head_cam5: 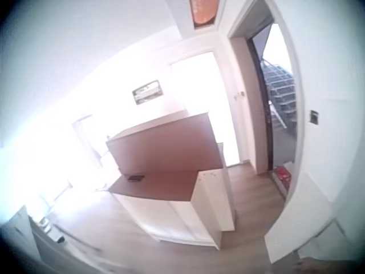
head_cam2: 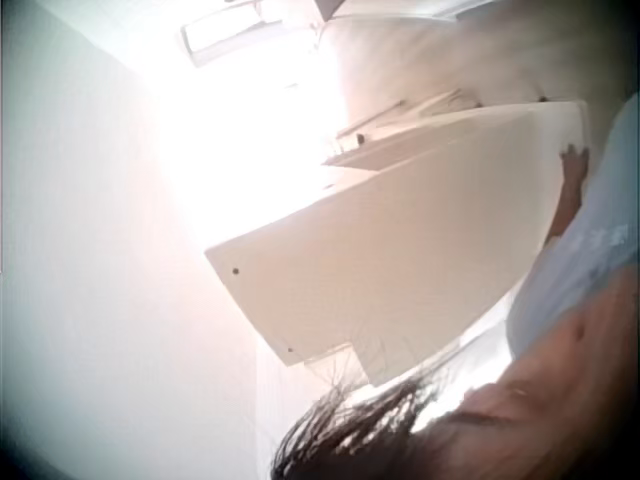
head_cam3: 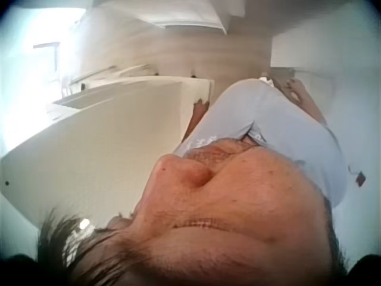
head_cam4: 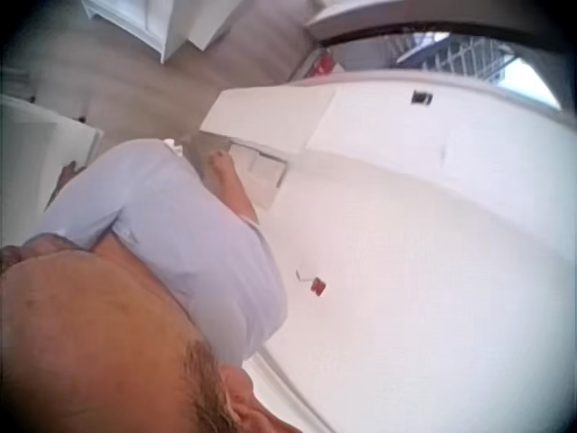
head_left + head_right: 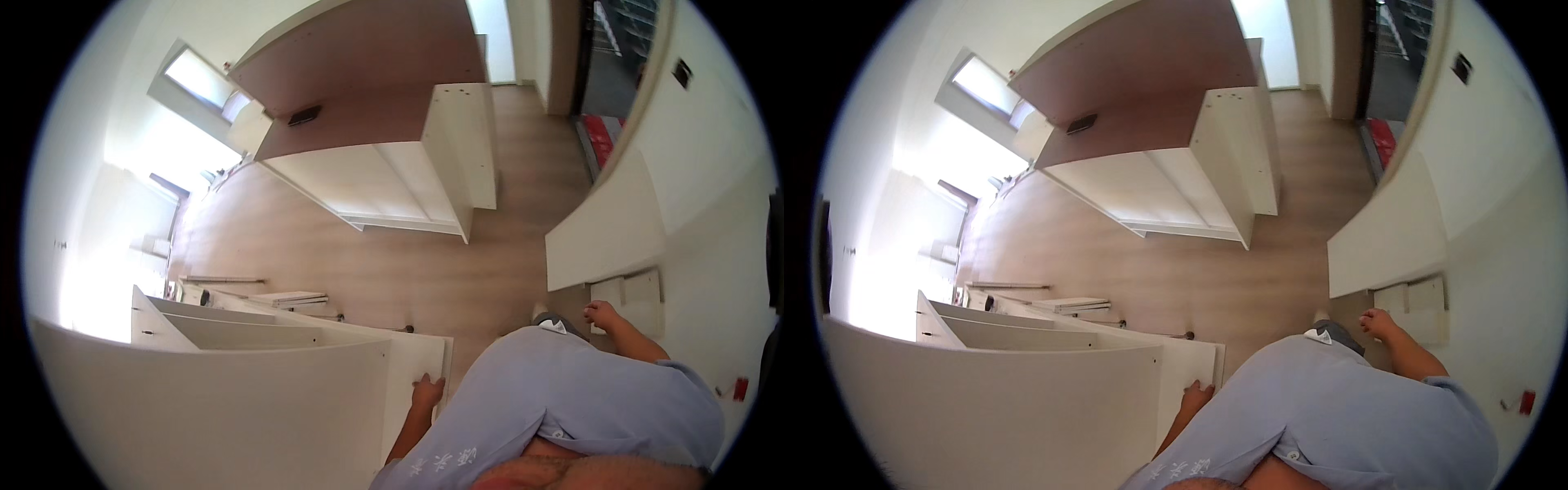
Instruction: The person handles white cabinet panels, aligns them, and uses a screwdriver to secure a small bracket and screws while working in a room under renovation.
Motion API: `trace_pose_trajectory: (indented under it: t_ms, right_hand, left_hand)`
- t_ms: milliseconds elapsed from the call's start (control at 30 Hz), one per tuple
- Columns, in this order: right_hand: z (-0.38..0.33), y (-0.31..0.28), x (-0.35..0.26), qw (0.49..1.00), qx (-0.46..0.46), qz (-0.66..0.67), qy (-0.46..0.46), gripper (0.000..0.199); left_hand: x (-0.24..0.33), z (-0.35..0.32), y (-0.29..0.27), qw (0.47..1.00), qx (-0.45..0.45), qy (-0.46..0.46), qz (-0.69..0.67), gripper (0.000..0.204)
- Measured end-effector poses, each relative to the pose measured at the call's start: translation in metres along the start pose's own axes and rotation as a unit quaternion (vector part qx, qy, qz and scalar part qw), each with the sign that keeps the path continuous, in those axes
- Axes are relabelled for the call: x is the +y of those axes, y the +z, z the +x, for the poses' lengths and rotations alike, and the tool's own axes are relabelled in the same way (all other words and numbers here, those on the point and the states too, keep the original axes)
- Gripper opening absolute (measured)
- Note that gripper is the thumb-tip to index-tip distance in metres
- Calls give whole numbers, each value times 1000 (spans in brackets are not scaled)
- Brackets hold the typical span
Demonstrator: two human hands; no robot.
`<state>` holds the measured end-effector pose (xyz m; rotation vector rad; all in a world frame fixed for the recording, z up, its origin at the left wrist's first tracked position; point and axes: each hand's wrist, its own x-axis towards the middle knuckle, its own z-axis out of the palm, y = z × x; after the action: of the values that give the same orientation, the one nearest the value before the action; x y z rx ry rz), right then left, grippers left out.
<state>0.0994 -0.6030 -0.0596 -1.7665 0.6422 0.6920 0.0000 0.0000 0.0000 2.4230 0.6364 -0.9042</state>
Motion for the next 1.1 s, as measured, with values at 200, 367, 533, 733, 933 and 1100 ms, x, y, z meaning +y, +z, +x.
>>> trace_pose_trajectory:
  t_ms: [200, 367, 533, 733, 933, 1100]
  right_hand:
    - [119, -8, -159, 986, -44, -126, -99, 31]
    - [206, 79, -333, 889, -199, -338, -237, 42]
    - [233, 213, -497, 771, -402, -425, -251, 51]
    - [222, 405, -621, 580, -517, -511, -367, 51]
    - [271, 556, -678, 608, -484, -503, -378, 46]
    - [325, 632, -714, 615, -466, -527, -355, 43]
  left_hand:
    - [51, 22, -31, 998, -58, 4, 39, 79]
    - [59, 29, -48, 991, -54, -113, -40, 76]
    - [92, 39, -45, 963, 15, -211, -170, 73]
    - [104, 70, -56, 897, 109, -308, -298, 70]
    - [64, 138, -116, 857, 138, -341, -362, 66]
    - [-2, 193, -220, 860, 154, -316, -370, 63]
